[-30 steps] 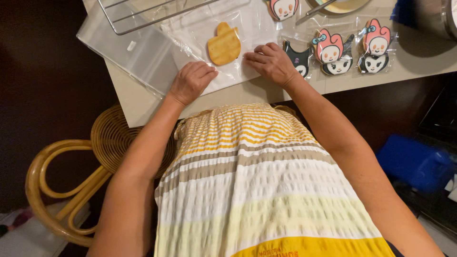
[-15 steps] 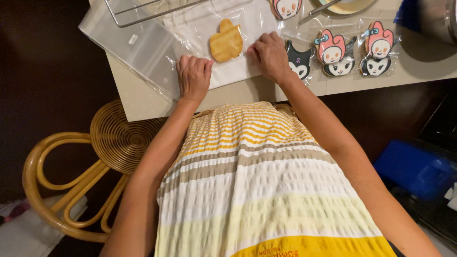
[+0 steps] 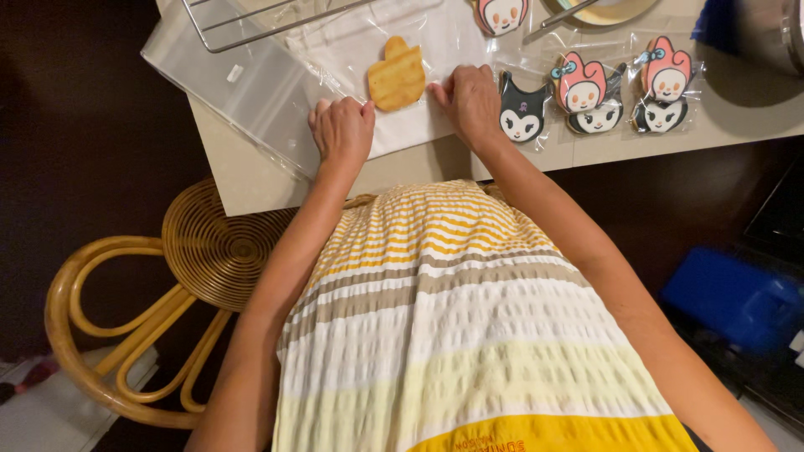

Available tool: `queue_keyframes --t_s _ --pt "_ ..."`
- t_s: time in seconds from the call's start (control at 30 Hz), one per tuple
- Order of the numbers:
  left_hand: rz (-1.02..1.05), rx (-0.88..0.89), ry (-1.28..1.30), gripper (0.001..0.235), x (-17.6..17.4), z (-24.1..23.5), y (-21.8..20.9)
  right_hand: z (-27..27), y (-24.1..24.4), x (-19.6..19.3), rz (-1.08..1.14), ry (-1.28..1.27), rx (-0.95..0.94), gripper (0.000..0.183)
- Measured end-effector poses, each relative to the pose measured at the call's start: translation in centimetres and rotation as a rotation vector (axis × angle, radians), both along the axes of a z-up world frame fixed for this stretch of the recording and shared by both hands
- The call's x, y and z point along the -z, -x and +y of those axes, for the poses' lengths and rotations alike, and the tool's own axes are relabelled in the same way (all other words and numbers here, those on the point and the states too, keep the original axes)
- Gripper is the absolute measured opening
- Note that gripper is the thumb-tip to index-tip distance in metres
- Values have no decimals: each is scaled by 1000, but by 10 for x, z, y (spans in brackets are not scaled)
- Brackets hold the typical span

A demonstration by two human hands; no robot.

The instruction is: The person places decorated character-shaped cookies into clear plastic bags and seals them. The person handles each cookie individually, places it in a bag, and then seals the bag before moving to the next one.

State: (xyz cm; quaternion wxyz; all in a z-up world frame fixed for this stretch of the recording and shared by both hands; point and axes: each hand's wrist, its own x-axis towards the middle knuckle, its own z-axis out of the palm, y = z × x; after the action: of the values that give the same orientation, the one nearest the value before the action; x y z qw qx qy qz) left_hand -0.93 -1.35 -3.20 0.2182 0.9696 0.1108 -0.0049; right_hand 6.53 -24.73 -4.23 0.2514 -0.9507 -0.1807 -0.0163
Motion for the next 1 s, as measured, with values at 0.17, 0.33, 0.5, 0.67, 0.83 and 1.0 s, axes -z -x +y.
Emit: queue_keyframes --t_s 0.17,0.33,0.5,0.67,0.83,1.0 --pt "187 -7 63 38 -15 6 -11 -6 10 -25 -41 29 -138 19" --pt "493 -82 363 43 -17 17 -17 20 22 -47 -284 31 -575 41" --pt "375 -143 1045 34 1 26 -22 54 8 -63 -389 71 -587 41" --pt "255 -306 1455 37 13 31 -13 32 -4 -78 -351 -131 -343 25" --pt "568 -130 1605 48 6 -21 -12 -18 7 -75 234 -856 163 12" --pt "549 9 1792 42 -20 -55 -15 -49 39 -73 673 -1638 497 17"
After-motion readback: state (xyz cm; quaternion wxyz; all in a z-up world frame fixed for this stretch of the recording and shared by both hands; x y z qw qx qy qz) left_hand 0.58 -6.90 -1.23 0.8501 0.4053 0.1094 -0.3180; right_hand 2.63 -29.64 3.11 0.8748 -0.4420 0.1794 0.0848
